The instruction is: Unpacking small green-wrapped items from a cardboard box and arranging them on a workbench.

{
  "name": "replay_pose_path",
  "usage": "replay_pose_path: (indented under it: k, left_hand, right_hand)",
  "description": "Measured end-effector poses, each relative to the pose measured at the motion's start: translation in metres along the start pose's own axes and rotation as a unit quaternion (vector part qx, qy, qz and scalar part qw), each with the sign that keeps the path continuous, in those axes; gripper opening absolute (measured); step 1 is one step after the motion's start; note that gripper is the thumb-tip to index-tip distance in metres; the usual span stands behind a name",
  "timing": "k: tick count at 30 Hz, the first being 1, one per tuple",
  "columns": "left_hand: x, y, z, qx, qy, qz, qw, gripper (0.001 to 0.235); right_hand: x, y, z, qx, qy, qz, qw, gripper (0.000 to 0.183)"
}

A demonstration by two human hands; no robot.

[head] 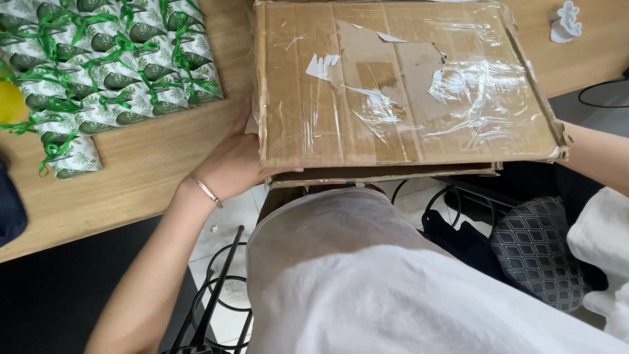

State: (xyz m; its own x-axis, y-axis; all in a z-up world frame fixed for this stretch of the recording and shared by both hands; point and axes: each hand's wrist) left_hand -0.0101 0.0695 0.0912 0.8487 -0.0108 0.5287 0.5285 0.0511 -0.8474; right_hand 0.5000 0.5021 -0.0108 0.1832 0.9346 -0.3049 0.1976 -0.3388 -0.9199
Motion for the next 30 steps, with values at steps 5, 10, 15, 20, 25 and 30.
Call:
replay_pose_path:
  k: [5,10,15,20,25,30]
  left_hand:
    - [-0.017,0.013,0.002,0.033,0.055,0.011,0.998,0.053]
    - [-0.016,0.03,0.008,0.053,0.079,0.002,0.995,0.055]
    - [-0.003,0.007,0.018,-0.05,-0.013,-0.055,0.997,0.055]
    - [-0.055,0.047,0.022,-0.029,0.035,-0.008,0.999,0.071]
    - [-0.086,0.083,0.031,-0.068,0.003,0.008,0.998,0.078]
    - [-0.056,0.042,0.03,-0.023,0.086,0.031,0.996,0.053]
  right_hand:
    - [-0.015,0.008,-0.037,0.009,0.0,-0.002,1.0,0.105]
    - [-0.037,0.017,-0.043,0.025,0.001,-0.003,1.0,0.104]
    - [-0.052,0.034,-0.047,0.037,0.007,-0.003,0.999,0.104]
    - [-0.027,0.021,0.005,0.055,0.02,-0.005,0.998,0.104]
    - [0.039,-0.034,0.017,0.063,0.031,-0.006,0.998,0.103]
    - [0.076,-0.053,-0.014,0.075,0.037,-0.007,0.996,0.103]
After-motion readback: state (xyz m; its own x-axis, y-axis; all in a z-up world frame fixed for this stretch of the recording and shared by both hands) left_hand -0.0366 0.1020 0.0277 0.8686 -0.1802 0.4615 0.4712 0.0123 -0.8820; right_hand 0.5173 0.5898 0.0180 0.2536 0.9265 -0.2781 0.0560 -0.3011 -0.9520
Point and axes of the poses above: each hand's wrist, its own z-axis towards the middle knuckle, its own y-axis out of the palm, x = y × z, and after that the axes turned 8 degrees about x, right-handed
